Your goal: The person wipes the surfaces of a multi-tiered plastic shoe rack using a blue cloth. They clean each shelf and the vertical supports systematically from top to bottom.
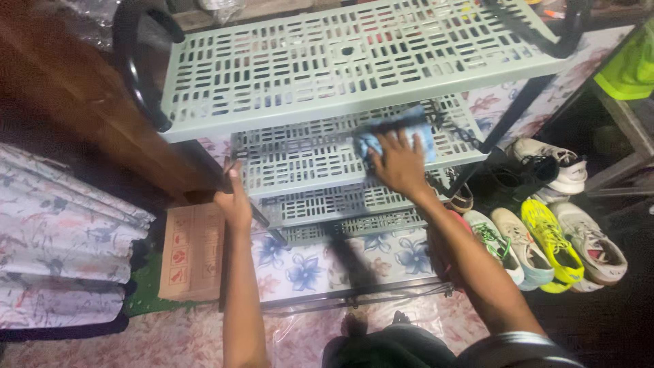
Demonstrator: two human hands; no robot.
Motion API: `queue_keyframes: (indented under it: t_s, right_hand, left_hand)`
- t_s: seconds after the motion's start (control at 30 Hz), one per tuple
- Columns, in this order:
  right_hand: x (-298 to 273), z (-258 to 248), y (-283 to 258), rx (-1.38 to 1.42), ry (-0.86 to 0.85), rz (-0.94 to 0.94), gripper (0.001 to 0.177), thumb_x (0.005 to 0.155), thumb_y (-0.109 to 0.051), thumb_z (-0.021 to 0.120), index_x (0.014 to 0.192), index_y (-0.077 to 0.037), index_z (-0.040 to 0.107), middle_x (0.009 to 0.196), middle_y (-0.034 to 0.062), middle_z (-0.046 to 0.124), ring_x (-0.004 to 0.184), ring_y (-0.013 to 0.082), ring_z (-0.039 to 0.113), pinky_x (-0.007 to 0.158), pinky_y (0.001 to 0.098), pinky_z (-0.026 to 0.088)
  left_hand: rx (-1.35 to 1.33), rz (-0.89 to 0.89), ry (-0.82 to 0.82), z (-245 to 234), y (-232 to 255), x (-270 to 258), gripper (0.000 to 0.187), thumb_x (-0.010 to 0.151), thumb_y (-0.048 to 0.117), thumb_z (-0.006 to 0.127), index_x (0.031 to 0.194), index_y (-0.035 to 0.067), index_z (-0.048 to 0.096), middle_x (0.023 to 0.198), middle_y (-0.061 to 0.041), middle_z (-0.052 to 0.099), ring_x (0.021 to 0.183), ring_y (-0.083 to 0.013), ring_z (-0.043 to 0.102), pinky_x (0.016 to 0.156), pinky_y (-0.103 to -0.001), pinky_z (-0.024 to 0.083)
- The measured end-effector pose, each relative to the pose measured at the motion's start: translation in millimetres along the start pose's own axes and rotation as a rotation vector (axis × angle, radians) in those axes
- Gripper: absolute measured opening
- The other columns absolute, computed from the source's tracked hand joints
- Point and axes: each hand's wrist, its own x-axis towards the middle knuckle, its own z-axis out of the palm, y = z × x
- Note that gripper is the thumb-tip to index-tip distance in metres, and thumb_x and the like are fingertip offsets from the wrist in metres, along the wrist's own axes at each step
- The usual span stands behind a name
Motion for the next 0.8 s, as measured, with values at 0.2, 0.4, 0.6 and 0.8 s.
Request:
queue_keyframes:
  t_s: [0.2,0.4,0.6,0.8]
  right_hand:
    - [-12,-36,68,-0.08,0.067,0.042,0.054,0.103,-0.047,0.05,0.144,-0.012,0.058,0.147,0.0167,0.057,0.144,0.04,0.043,0.111,0.0647,0.029]
    - [-19,-59,83,0.024,0.013,0.125,0.058,0.101,-0.049,0.051,0.147,-0.014,0.056,0.15,0.0168,0.053,0.136,0.0424,0.045,0.098,0.0631,0.037]
    - [-21,-62,79,0.031,0.039,0.115,0.056,0.102,-0.048,0.053,0.144,-0.013,0.058,0.148,0.0158,0.056,0.135,0.041,0.048,0.097,0.0625,0.038]
    - [-21,-63,78,0.023,0.078,0.083,0.056,0.101,-0.049,0.055,0.143,-0.012,0.06,0.145,0.0172,0.058,0.132,0.0409,0.049,0.095,0.0617,0.039]
  left_hand:
    - [0.002,-0.007,-0.004,2,4,0,0.044,0.11,0.034,0.051,0.128,-0.002,0.068,0.129,-0.016,0.072,0.126,-0.0252,0.064,0.11,-0.039,0.044]
    - [0.062,-0.082,0.042,5,7,-2,0.04,0.107,0.026,0.052,0.134,-0.002,0.064,0.132,-0.015,0.07,0.126,-0.0254,0.064,0.107,-0.037,0.046]
    - [-0.005,0.02,0.04,6,-6,0,0.034,0.103,0.005,0.053,0.132,-0.008,0.065,0.144,-0.02,0.063,0.135,-0.0287,0.059,0.114,-0.038,0.042]
    - [-0.072,-0.087,0.034,5,-3,1,0.044,0.092,-0.004,0.053,0.134,-0.008,0.062,0.146,-0.02,0.06,0.133,-0.027,0.06,0.113,-0.035,0.043]
